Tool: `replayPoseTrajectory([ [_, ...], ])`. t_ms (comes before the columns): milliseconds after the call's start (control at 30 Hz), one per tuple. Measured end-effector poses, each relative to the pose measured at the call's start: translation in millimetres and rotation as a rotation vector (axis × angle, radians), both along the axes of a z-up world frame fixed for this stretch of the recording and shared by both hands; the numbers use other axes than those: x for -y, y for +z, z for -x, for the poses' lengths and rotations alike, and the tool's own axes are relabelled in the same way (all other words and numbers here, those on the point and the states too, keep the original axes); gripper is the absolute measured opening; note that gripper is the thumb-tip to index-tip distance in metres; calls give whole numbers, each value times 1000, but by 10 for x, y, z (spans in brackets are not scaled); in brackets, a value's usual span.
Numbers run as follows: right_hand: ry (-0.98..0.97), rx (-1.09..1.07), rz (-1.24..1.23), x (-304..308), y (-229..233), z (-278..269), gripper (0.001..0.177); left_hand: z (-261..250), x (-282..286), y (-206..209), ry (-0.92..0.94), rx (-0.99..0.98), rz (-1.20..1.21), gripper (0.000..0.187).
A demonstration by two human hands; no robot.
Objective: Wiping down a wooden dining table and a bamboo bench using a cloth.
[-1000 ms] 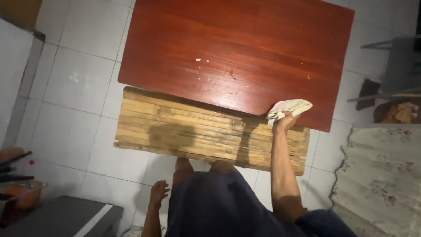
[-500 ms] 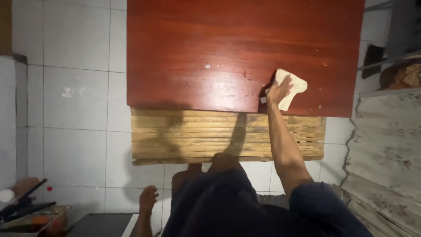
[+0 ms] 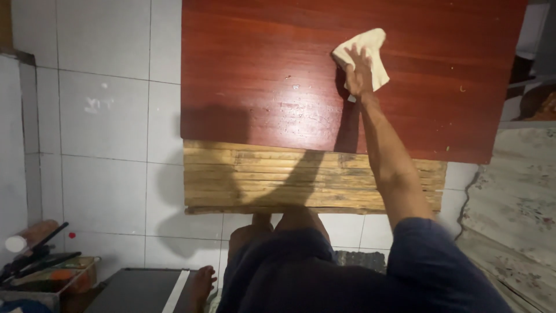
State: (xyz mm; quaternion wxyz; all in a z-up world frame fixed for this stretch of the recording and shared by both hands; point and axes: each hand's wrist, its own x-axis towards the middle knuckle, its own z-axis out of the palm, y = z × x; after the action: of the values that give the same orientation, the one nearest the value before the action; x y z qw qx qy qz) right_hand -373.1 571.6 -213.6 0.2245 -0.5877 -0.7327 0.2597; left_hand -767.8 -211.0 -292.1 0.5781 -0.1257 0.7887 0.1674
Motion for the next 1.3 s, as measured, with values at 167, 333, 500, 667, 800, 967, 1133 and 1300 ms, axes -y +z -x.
replayPoseTrajectory([
  [167,419,51,17,264,152,-54,56,-54,-362,79,-227,-165,-262,44],
  [333,588,-12,-18,856,290,-156,60,-142,-632,166,-211,-183,-284,44],
  [500,689,-26,28,1380,418,-295,60,-348,-662,118,-234,-169,-330,47],
  [667,746,-3,-5,1644,200,-497,47,-538,-633,46,-254,-121,-297,48],
  [800,379,-322,332,1517,-166,-762,43,-726,-649,-30,-202,-121,-316,48],
  [967,-364,-1521,548,1389,503,-1046,55,-857,-609,5,-200,-126,-317,44],
  [1133,-270,-1461,434,1057,525,-1265,54,-1001,-493,50,-164,-128,-320,43],
  [1300,-89,-980,187,828,537,-1034,53,-1056,-483,67,-149,-131,-314,44],
])
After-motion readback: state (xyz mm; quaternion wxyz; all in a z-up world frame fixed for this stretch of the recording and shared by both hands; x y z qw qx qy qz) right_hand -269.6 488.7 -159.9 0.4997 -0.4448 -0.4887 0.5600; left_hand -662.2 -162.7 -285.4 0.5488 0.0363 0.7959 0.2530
